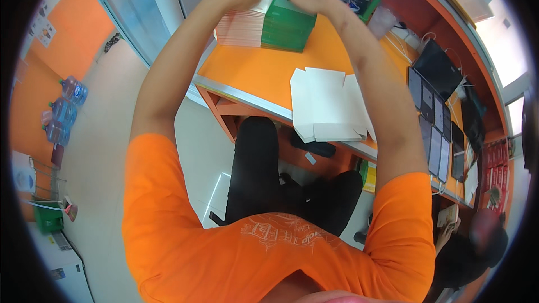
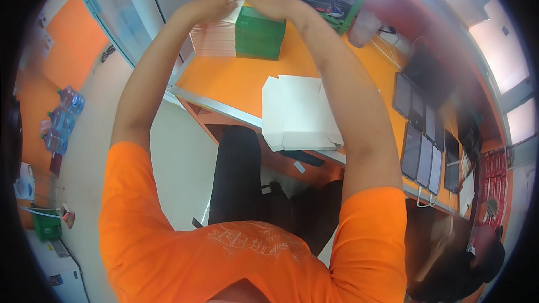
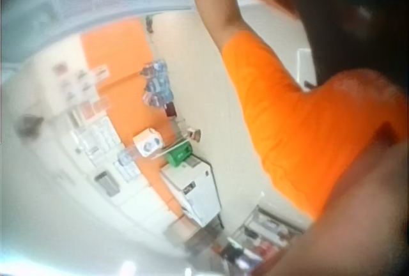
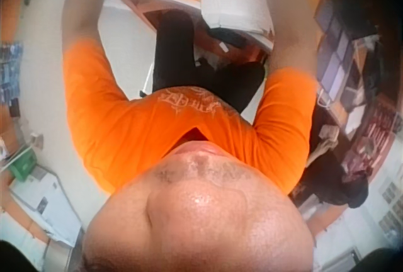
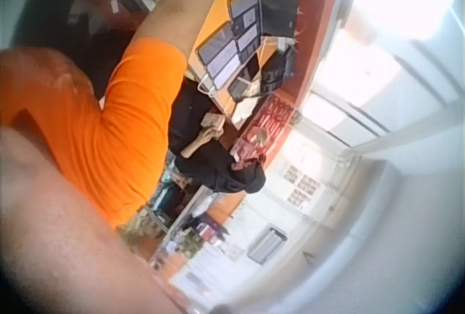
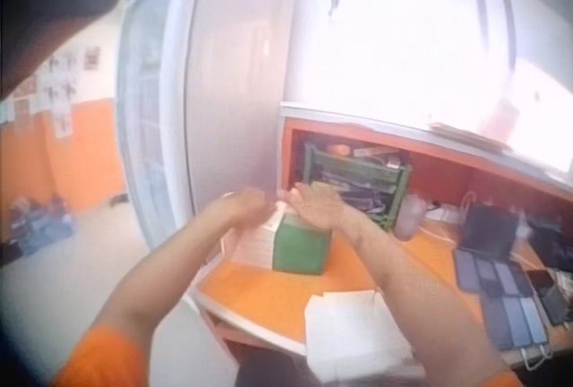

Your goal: The person sits on the floor and assembles small paper boxes by folding flat sheets and tucking tabs into slots. They handle the paper by hand, repeatedly folding and securing the structure, then stacking the finished boxes on the table.

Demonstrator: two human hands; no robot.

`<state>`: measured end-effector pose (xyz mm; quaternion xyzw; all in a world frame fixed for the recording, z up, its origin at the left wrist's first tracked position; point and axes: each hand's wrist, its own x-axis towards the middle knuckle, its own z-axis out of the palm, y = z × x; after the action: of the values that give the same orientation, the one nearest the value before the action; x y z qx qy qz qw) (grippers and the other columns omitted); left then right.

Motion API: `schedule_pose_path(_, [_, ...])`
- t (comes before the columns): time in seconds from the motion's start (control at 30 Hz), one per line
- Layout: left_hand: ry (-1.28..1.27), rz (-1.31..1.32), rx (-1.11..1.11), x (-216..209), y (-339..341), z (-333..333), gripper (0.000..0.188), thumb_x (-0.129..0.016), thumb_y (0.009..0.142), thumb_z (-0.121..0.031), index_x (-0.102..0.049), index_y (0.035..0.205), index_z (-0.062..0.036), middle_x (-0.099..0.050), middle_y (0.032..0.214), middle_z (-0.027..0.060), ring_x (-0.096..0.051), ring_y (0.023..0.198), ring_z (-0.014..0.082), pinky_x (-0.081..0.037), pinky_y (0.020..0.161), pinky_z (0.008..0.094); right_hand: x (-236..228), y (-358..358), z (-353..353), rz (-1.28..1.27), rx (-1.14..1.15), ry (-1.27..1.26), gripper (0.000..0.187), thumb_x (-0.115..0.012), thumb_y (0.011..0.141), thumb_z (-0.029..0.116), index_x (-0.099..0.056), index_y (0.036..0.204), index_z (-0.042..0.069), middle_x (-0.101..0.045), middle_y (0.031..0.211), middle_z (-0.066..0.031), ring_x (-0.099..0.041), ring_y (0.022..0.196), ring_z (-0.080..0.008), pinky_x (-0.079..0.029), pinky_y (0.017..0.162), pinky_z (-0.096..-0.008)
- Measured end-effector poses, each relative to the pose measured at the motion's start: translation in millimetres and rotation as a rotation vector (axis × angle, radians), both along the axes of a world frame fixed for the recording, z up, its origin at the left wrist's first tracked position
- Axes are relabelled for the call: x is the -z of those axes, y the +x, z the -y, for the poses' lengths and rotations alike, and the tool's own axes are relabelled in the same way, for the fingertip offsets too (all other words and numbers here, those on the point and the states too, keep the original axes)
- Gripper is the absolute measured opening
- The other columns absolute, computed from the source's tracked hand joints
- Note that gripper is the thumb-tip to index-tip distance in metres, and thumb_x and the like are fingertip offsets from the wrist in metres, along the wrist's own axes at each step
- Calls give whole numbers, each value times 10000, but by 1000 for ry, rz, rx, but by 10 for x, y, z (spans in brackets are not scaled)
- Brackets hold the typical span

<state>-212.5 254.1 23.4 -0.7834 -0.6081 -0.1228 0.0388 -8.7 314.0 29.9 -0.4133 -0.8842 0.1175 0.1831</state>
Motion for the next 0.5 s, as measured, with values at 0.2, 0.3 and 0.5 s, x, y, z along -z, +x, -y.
schedule_pose_path(0.2, [11, -63, 24, 181, -78, -25, 485, -350, 1046, -293, -490, 1480, -129, -602, 1334, 202, -557, 1232, 402, -422, 1085, 465, 20, -165, 48, 126, 81, 103, 869, -321, 958, 732, -542, 1370, 0, -596, 1353, -263, -543, 1292, -408, -405, 1091, -451])
schedule_pose_path(0.3, [61, -4, 41, 362, -75, -50, 535, -300, 1024, -290, -427, 1530, -173, -600, 1341, 187, -558, 1246, 382, -388, 1122, 477, 10, -53, 85, 110, 18, 60, 899, -361, 919, 727, -440, 1498, 44, -515, 1481, -212, -488, 1375, -377, -350, 1149, -509])
schedule_pose_path(0.5, [155, 183, 100, 714, -145, -34, 572, -294, 1015, -316, -377, 1554, -146, -583, 1337, 188, -555, 1240, 362, -373, 1133, 469, -77, -106, 312, 93, 85, 48, 853, -377, 993, 642, -433, 1470, -63, -487, 1492, -243, -425, 1423, -383, -321, 1191, -445])
